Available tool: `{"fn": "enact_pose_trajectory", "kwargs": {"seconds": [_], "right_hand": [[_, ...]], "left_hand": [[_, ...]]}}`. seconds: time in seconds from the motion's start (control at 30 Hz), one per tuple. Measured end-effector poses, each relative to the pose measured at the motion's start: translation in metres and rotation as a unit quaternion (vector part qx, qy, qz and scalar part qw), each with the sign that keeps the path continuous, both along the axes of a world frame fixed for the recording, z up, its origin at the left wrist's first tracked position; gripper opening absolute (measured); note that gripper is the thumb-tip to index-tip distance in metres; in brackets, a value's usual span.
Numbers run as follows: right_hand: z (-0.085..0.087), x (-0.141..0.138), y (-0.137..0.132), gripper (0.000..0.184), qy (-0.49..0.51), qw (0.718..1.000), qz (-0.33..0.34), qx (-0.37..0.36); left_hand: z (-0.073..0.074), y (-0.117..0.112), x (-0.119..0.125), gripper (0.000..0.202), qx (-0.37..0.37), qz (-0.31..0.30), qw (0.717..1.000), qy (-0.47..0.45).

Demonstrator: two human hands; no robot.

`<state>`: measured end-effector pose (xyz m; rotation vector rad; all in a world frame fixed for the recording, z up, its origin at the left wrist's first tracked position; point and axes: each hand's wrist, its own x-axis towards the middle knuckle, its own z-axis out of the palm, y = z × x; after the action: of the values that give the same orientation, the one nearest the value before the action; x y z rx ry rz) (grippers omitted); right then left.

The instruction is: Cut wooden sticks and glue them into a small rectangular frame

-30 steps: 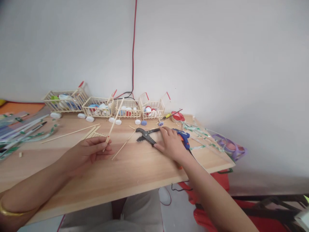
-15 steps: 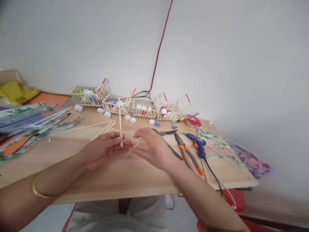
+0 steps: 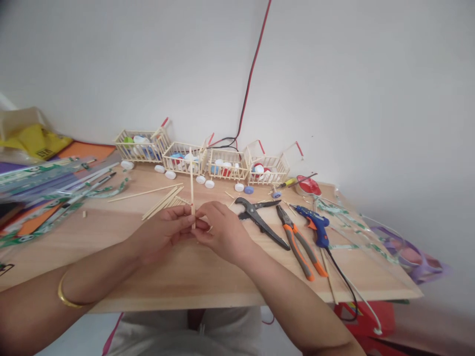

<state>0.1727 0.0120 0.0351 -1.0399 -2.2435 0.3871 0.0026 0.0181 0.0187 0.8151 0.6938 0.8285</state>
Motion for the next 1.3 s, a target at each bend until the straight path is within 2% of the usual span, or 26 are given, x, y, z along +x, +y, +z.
{"fn": "enact_pose_trajectory", "kwargs": {"seconds": [0.17,0.3,0.37,0.47,0.6,0.67,0.77,0.93,1.03,1.13,1.3], "right_hand": [[0.002,0.002,0.000,0.014,0.023,1.000,0.005,-0.013],[0.005,0.007,0.004,0.017,0.108,0.989,-0.024,-0.096],[0.004,0.008,0.006,0.020,0.159,0.972,-0.055,-0.163],[-0.003,0.004,0.006,0.023,0.237,0.937,-0.051,-0.250],[-0.009,-0.001,0.006,0.023,0.300,0.908,-0.054,-0.288],[-0.008,-0.001,0.007,0.020,0.319,0.894,-0.059,-0.311],[-0.005,0.003,0.010,0.018,0.367,0.869,-0.069,-0.326],[-0.003,0.008,0.013,0.020,0.410,0.820,-0.067,-0.394],[-0.003,0.008,0.012,0.022,0.405,0.804,-0.059,-0.431],[-0.004,0.008,0.012,0.024,0.388,0.810,-0.054,-0.436],[-0.007,0.005,0.010,0.022,0.385,0.834,-0.063,-0.390]], "left_hand": [[0.002,0.000,0.001,0.020,0.010,-0.004,1.000,0.025],[0.007,0.001,0.000,0.017,0.085,0.004,0.992,0.095],[0.010,0.000,0.000,0.015,0.148,0.005,0.977,0.152],[0.011,-0.001,0.000,0.016,0.202,0.007,0.957,0.206],[0.008,0.000,0.000,0.021,0.223,0.008,0.946,0.237],[0.007,0.000,-0.001,0.023,0.251,-0.012,0.936,0.245],[0.008,-0.001,-0.005,0.023,0.336,-0.047,0.899,0.278],[0.008,-0.003,-0.007,0.027,0.499,-0.025,0.768,0.401],[0.006,-0.004,-0.006,0.028,0.545,-0.024,0.724,0.422],[0.004,-0.006,-0.004,0.025,0.553,-0.022,0.714,0.429],[0.004,-0.007,-0.003,0.024,0.523,-0.007,0.732,0.436]]}}
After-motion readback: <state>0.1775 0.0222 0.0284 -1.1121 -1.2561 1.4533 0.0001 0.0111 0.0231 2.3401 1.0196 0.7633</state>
